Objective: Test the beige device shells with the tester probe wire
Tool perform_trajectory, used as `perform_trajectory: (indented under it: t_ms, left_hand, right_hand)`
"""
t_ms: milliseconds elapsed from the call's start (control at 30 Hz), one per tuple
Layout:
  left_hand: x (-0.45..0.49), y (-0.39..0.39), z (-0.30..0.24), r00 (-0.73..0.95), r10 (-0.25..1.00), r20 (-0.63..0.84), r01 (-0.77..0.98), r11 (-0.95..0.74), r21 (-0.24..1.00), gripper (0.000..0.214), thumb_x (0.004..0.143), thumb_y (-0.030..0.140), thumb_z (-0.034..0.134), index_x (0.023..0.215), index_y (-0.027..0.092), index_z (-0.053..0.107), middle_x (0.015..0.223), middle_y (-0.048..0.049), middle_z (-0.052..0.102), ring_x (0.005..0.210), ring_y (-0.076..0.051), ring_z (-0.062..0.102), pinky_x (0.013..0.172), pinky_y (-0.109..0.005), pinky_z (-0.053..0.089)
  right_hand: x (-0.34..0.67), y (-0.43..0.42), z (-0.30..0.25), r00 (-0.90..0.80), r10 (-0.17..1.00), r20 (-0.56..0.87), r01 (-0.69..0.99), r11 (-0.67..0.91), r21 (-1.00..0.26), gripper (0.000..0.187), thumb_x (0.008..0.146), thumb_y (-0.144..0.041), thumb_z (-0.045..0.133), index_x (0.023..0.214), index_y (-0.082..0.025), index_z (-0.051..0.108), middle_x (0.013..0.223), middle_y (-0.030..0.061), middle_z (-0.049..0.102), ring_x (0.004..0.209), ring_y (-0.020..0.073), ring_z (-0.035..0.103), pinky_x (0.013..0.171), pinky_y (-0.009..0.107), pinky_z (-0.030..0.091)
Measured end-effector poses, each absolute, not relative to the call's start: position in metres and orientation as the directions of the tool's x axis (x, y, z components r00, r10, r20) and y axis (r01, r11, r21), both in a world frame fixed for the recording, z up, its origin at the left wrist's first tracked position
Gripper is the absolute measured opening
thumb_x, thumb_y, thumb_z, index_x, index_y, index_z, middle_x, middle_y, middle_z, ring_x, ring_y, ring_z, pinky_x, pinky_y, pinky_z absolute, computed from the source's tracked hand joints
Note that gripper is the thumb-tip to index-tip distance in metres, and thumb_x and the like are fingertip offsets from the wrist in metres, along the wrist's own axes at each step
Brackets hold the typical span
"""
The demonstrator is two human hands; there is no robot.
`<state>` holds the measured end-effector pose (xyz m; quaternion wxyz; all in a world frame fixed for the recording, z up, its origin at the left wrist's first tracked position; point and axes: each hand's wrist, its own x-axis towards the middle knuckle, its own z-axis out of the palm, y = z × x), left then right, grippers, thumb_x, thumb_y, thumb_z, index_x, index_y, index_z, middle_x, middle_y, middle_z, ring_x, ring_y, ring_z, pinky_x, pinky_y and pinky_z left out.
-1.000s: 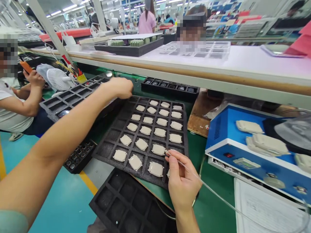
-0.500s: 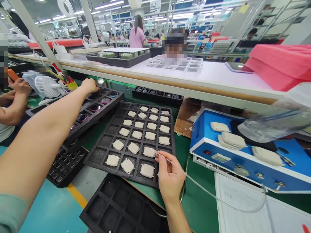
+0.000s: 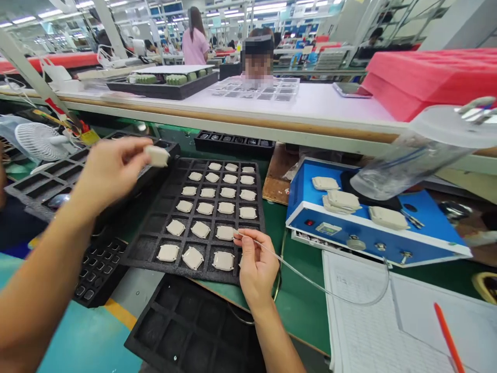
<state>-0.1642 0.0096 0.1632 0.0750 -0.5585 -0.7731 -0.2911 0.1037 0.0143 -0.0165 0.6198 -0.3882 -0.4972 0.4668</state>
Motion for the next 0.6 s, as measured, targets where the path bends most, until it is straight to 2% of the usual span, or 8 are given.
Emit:
perform_trajectory:
  t_ms: [33, 67, 100, 133, 200, 267, 400, 600]
  left_hand:
    - [-0.137, -0.006, 0.141, -0.376, 0.803, 0.462, 0.829, 0.069, 0.555, 0.037, 0.091, 0.031, 0.065, 0.123, 0.018, 0.076, 0.12, -0.0092, 0.077, 0.114, -0.03, 0.069, 0.108, -0.043, 0.049]
    - [-0.112, -0.018, 0.116, -0.42, 0.799, 0.429, 0.68, -0.035, 0.732, 0.035, 0.087, 0.035, 0.071, 0.117, 0.018, 0.079, 0.112, -0.0093, 0.079, 0.105, -0.029, 0.073, 0.1, -0.041, 0.055]
    - [-0.089, -0.026, 0.091, -0.459, 0.824, 0.332, 0.482, -0.083, 0.872, 0.036, 0.083, 0.038, 0.076, 0.112, 0.018, 0.08, 0.106, -0.0104, 0.08, 0.099, -0.029, 0.075, 0.093, -0.04, 0.059]
    - [-0.07, -0.031, 0.069, -0.491, 0.841, 0.226, 0.285, -0.09, 0.954, 0.038, 0.078, 0.04, 0.081, 0.108, 0.016, 0.08, 0.102, -0.0118, 0.081, 0.095, -0.029, 0.076, 0.088, -0.04, 0.061]
    - [-0.044, -0.032, 0.033, -0.503, 0.861, 0.074, 0.021, -0.073, 0.997, 0.044, 0.074, 0.041, 0.085, 0.108, 0.015, 0.079, 0.103, -0.0134, 0.081, 0.095, -0.028, 0.077, 0.085, -0.04, 0.063]
    - [-0.031, -0.026, 0.014, -0.502, 0.864, 0.014, -0.092, -0.07, 0.993, 0.046, 0.073, 0.041, 0.087, 0.11, 0.014, 0.078, 0.106, -0.014, 0.081, 0.098, -0.027, 0.077, 0.086, -0.039, 0.064]
    - [-0.028, -0.016, 0.006, -0.491, 0.871, -0.01, -0.146, -0.07, 0.987, 0.044, 0.072, 0.037, 0.089, 0.108, 0.014, 0.078, 0.106, -0.0129, 0.081, 0.098, -0.025, 0.078, 0.091, -0.039, 0.063]
    - [-0.026, -0.019, 0.003, -0.465, 0.884, 0.044, -0.12, -0.112, 0.986, 0.037, 0.075, 0.032, 0.088, 0.107, 0.016, 0.079, 0.106, -0.0106, 0.082, 0.098, -0.024, 0.079, 0.093, -0.035, 0.062]
  right_hand:
    - [0.104, 0.014, -0.017, 0.072, 0.961, 0.266, -0.198, 0.275, -0.941, 0.024, 0.096, -0.042, 0.066, 0.098, -0.019, 0.071, 0.092, 0.0067, 0.078, 0.082, 0.0199, 0.079, 0.074, 0.035, 0.068]
    - [0.104, 0.015, -0.017, 0.071, 0.958, 0.276, -0.203, 0.285, -0.937, 0.023, 0.097, -0.042, 0.064, 0.099, -0.019, 0.071, 0.093, 0.0065, 0.077, 0.083, 0.0198, 0.079, 0.075, 0.035, 0.068]
    - [0.104, 0.015, -0.017, 0.071, 0.955, 0.287, -0.206, 0.295, -0.933, 0.023, 0.098, -0.041, 0.063, 0.099, -0.02, 0.071, 0.094, 0.0064, 0.077, 0.084, 0.0198, 0.079, 0.076, 0.035, 0.068]
    - [0.104, 0.015, -0.018, 0.073, 0.952, 0.298, -0.205, 0.307, -0.929, 0.022, 0.098, -0.04, 0.063, 0.099, -0.02, 0.071, 0.094, 0.0063, 0.078, 0.084, 0.0197, 0.079, 0.077, 0.035, 0.068]
    - [0.104, 0.016, -0.017, 0.09, 0.942, 0.325, -0.188, 0.336, -0.923, 0.02, 0.098, -0.039, 0.063, 0.099, -0.021, 0.071, 0.095, 0.0063, 0.079, 0.086, 0.02, 0.079, 0.08, 0.036, 0.067]
    - [0.104, 0.018, -0.016, 0.101, 0.932, 0.348, -0.162, 0.361, -0.918, 0.019, 0.096, -0.039, 0.065, 0.098, -0.021, 0.072, 0.096, 0.0068, 0.08, 0.088, 0.0207, 0.079, 0.083, 0.037, 0.067]
    - [0.104, 0.021, -0.014, 0.067, 0.926, 0.371, -0.156, 0.377, -0.913, 0.014, 0.095, -0.035, 0.067, 0.097, -0.023, 0.074, 0.098, 0.0068, 0.081, 0.091, 0.0217, 0.079, 0.084, 0.037, 0.067]
    - [0.106, 0.022, -0.018, 0.056, 0.933, 0.355, -0.168, 0.359, -0.918, 0.013, 0.095, -0.032, 0.067, 0.098, -0.023, 0.075, 0.099, 0.0056, 0.08, 0.092, 0.0211, 0.078, 0.085, 0.037, 0.066]
